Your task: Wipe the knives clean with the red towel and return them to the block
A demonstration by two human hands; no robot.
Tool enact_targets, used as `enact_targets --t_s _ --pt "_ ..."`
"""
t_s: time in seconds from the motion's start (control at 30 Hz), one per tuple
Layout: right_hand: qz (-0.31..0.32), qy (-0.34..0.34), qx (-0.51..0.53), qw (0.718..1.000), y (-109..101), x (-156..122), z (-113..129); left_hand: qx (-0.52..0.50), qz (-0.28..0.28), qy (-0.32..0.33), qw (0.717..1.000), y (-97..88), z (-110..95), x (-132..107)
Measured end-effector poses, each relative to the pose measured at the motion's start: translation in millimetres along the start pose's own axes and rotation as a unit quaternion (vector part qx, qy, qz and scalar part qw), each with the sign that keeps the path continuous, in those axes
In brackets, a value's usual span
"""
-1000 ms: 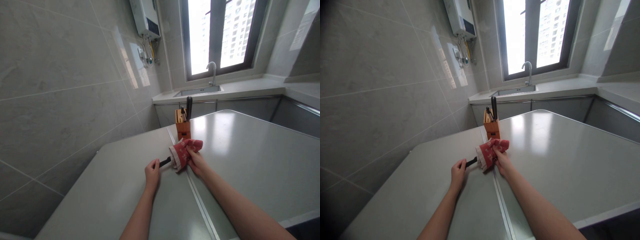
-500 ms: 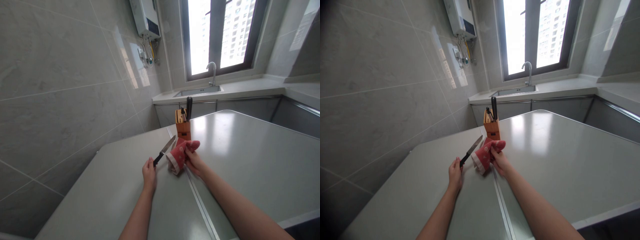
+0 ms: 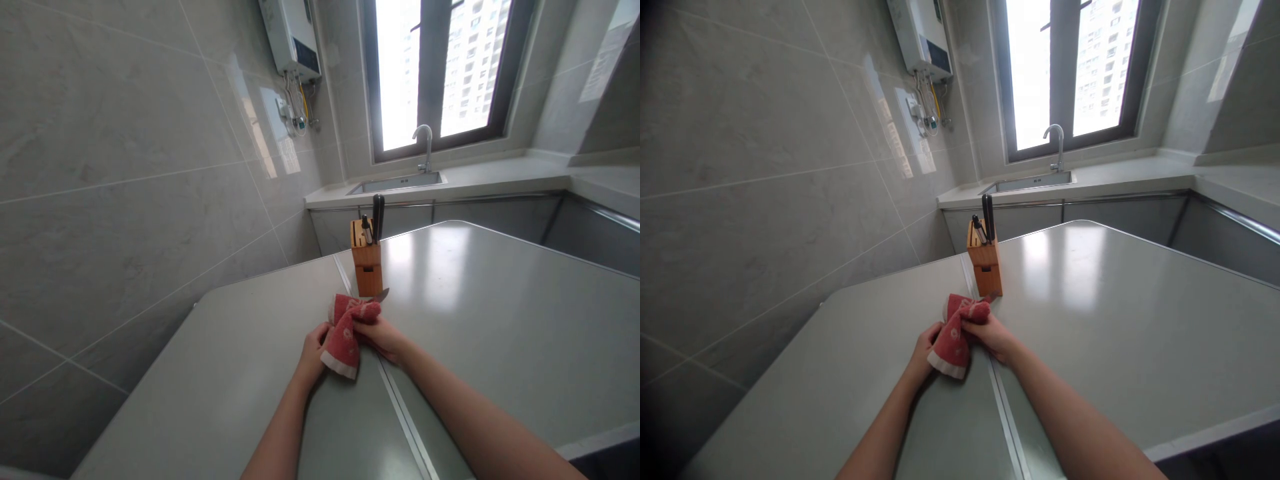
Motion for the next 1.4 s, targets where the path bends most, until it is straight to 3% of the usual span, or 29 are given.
enact_targets --t_s 0.13,0.57,0.87,1.27,1.4 --pt "-0.019 -0.013 -0.006 1.000 -4.9 1.1 0.6 0.028 0.022 0.028 0.999 7.3 -9.0 -3.9" --pt "-0.030 -0.019 -0.018 0.999 -9.7 3.9 0.7 0.032 0.033 0.036 0.998 11.1 -14.5 -7.4" --pt "-0.015 -0.007 -0.004 1.000 -7.3 5.0 -1.1 0.026 0.023 0.019 0.999 7.7 -6.0 -3.1" --pt "-0.007 -0.014 -0.013 1.000 -8.4 6.6 -1.8 0.074 -0.049 0.028 0.996 -5.2 -3.6 -1.1" --pt "-0.009 -0.015 -0.013 1.000 -5.7 6.4 0.7 0.063 -0.040 0.017 0.997 -5.4 0.8 1.9"
Point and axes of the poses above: each hand's wrist, its own x-axis towards the middle knuckle, its own y-axis out of the palm, z = x × y, the point moved 10 cm from there along x, towards the middle knuckle, and after that the axes turned 12 degrees about -y, right-handed, at the moved point
